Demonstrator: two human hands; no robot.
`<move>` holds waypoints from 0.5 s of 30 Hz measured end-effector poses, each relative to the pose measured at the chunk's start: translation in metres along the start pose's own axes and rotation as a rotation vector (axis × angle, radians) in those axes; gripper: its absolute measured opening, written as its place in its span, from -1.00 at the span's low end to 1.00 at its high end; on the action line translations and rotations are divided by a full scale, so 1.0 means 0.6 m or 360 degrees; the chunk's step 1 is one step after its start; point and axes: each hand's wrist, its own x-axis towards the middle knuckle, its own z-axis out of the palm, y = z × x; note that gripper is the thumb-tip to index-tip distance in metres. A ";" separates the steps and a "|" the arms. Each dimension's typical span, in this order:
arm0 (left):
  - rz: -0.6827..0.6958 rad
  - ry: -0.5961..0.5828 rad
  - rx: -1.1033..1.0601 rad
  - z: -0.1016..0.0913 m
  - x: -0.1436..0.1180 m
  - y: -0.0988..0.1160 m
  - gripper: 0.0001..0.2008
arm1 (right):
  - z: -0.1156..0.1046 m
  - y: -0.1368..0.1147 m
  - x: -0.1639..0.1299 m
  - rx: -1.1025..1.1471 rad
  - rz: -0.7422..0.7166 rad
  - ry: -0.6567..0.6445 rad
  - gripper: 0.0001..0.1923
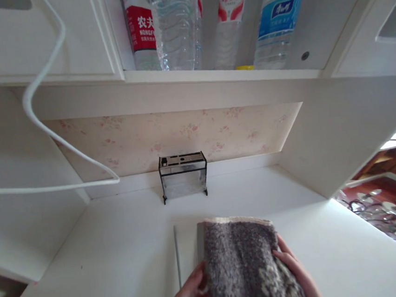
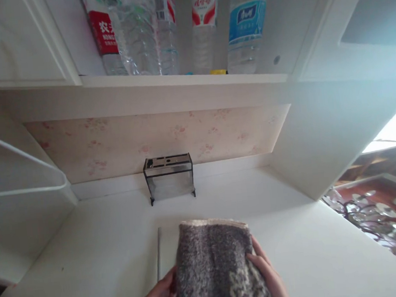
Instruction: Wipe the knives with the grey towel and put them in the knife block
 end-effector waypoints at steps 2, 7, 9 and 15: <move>0.0022 -0.0030 -0.0069 0.012 0.011 -0.014 -0.46 | -0.046 -0.020 0.029 -0.0091 -0.0029 0.0057 -0.32; 0.0215 0.0237 0.0513 -0.031 0.009 -0.011 -0.50 | -0.131 -0.028 0.085 -0.1114 -0.0343 0.0199 -0.44; 0.0413 0.0438 0.0925 -0.053 0.002 0.005 -0.48 | -0.148 -0.015 0.088 -0.1480 -0.0616 0.0368 -0.47; 0.0814 0.0853 0.1624 -0.083 -0.006 0.055 -0.53 | -0.110 0.020 0.041 -0.1786 -0.1130 0.0337 -0.49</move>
